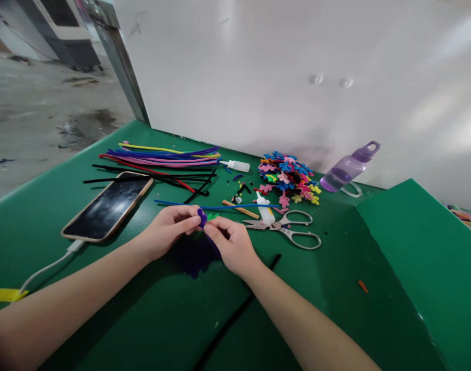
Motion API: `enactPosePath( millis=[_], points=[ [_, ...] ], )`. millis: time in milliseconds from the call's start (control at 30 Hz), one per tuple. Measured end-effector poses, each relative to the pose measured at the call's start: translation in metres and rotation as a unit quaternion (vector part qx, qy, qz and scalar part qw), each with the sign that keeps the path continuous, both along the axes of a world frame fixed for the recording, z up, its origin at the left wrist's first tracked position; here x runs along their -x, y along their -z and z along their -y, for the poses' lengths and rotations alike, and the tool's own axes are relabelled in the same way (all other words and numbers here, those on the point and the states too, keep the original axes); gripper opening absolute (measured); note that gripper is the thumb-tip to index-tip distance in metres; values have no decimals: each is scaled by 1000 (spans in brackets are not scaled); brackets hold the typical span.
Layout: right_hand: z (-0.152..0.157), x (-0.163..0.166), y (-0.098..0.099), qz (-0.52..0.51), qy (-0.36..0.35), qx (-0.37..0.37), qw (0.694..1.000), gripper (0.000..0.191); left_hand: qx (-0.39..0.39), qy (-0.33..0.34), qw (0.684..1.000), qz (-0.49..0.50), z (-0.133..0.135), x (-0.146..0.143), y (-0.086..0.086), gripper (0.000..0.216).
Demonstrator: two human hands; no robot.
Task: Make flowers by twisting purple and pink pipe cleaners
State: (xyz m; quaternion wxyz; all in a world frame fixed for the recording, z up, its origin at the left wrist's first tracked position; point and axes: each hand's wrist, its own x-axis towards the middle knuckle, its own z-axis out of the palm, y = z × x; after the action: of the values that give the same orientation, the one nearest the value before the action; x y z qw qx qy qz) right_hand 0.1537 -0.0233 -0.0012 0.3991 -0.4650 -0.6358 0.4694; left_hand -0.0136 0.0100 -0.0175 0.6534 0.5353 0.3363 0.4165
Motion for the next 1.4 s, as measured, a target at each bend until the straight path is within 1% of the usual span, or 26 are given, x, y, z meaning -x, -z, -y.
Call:
enactPosePath(
  millis=[67,133,233,300,333,367,400,433,467,500,567,600,667,700,767,800,833,867,933,1033,1233,1400],
  points=[
    [0,0,2,-28,-1,39,999,27,4,13,1000,7,0,0,0,20],
    [-1,0,6,-83,-14,100,991,29,0,28,999,22,0,0,-1,20],
    [-1,0,10,-173,-59,196,964,30,-9,45,997,56,2,-1,-4,19],
    [0,1,10,-192,-79,217,954,31,-13,54,996,66,3,-1,-5,18],
    [0,1,9,-181,-77,207,958,31,-15,55,996,66,3,-1,-6,18],
    [1,1,7,-157,-62,178,969,32,-16,52,997,62,3,-1,-6,17],
    [2,1,6,-122,-35,133,983,31,-19,46,997,58,3,-1,-6,16],
    [3,2,4,-80,1,75,994,30,-22,38,998,55,3,-1,-5,16],
    [5,1,2,-34,41,8,999,29,-26,31,998,56,3,-2,-5,20],
    [6,1,1,9,79,-63,995,27,-31,25,997,64,3,-2,-4,28],
    [7,-1,0,77,131,-195,969,22,-36,26,995,90,3,-2,-3,37],
    [8,-3,0,106,134,-254,952,18,-36,34,994,99,3,-2,-2,38],
    [7,-7,1,170,107,-362,910,13,-38,51,994,93,3,-2,-1,38],
    [6,-9,2,210,84,-410,884,12,-43,56,994,81,4,-1,-1,38],
    [4,-14,5,287,51,-479,828,14,-58,61,995,54,5,1,-2,38],
    [3,-16,6,319,45,-498,805,15,-63,61,995,44,5,1,-2,38],
    [2,-17,6,342,43,-509,789,15,-65,61,995,36,5,2,-3,38],
    [1,-18,7,359,43,-513,778,15,-63,63,996,30,5,2,-5,38],
    [0,-20,8,376,40,-518,767,17,-54,65,996,14,5,2,-7,36],
    [1,-20,9,377,37,-526,762,20,-40,61,997,-8,5,0,-8,30],
    [-1,-19,13,367,67,-526,764,18,-4,59,998,-36,5,-2,-8,22],
    [-4,-18,17,364,76,-527,764,16,-34,34,996,-71,3,-3,-7,17]
  ],
)
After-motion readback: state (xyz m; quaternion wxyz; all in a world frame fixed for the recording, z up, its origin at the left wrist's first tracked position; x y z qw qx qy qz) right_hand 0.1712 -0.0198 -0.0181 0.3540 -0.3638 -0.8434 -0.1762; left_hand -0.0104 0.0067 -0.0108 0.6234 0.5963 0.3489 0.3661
